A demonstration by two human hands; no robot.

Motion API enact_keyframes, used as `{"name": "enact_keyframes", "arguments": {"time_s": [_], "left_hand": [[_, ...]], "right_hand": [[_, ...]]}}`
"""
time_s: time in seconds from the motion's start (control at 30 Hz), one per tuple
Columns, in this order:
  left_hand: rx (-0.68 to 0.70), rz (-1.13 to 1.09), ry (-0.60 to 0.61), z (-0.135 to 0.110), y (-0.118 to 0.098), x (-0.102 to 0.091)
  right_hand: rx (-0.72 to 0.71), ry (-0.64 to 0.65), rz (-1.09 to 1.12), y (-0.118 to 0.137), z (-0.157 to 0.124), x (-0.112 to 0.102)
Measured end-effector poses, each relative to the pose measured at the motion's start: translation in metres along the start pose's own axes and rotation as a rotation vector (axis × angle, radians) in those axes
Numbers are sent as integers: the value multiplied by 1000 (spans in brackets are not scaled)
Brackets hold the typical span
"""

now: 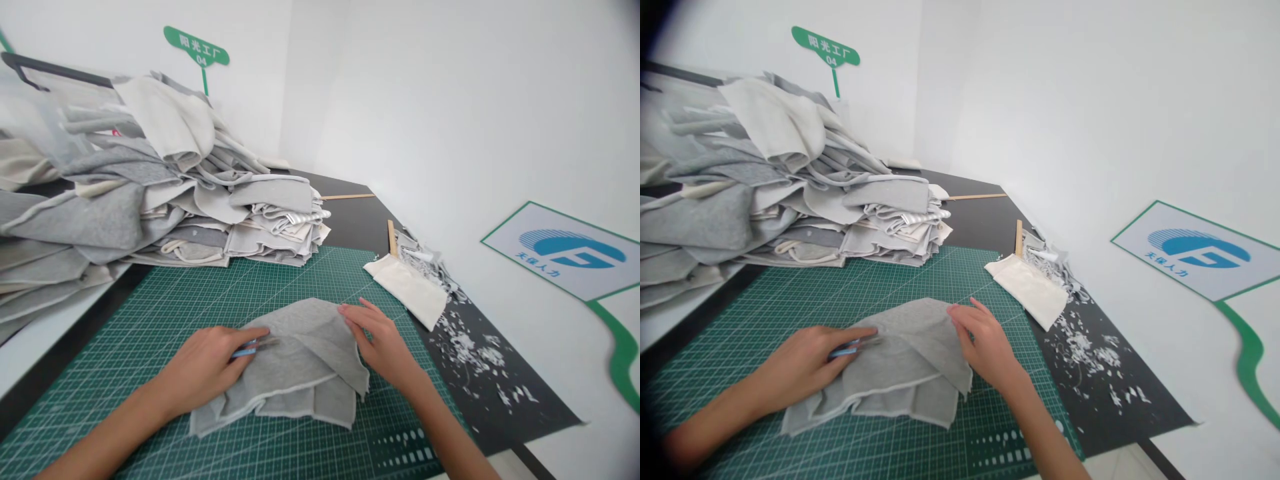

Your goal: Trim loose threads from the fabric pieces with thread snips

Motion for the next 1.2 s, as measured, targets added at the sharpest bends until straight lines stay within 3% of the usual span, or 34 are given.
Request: {"name": "enact_keyframes", "arguments": {"time_s": [0.13,0.27,0.37,0.5,0.73,0.97,1.2], "left_hand": [[-4,-150,4,0,-2,-8],[-21,-294,15,6,1,-11],[-10,-359,63,8,4,-8],[4,-399,119,6,4,-7],[60,-352,172,0,0,-13],[27,-249,121,-5,18,-25],[129,-180,188,-14,6,-31]], "right_hand": [[-37,-54,103,45,7,-10],[-168,161,283,87,20,20],[-129,242,303,85,22,45],[-49,139,394,66,18,57],[20,64,452,57,14,57],[-27,70,460,65,11,56],[-64,262,430,93,22,39]]}}
Point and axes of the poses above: each hand's wrist, its own z-axis towards the middle knuckle, its own x-axis out of the palm, y = z × x, the point moved 5 cm from there along z, towards the middle knuckle, and after that the axes turned 15 degrees about -x, right-handed, at the moved point
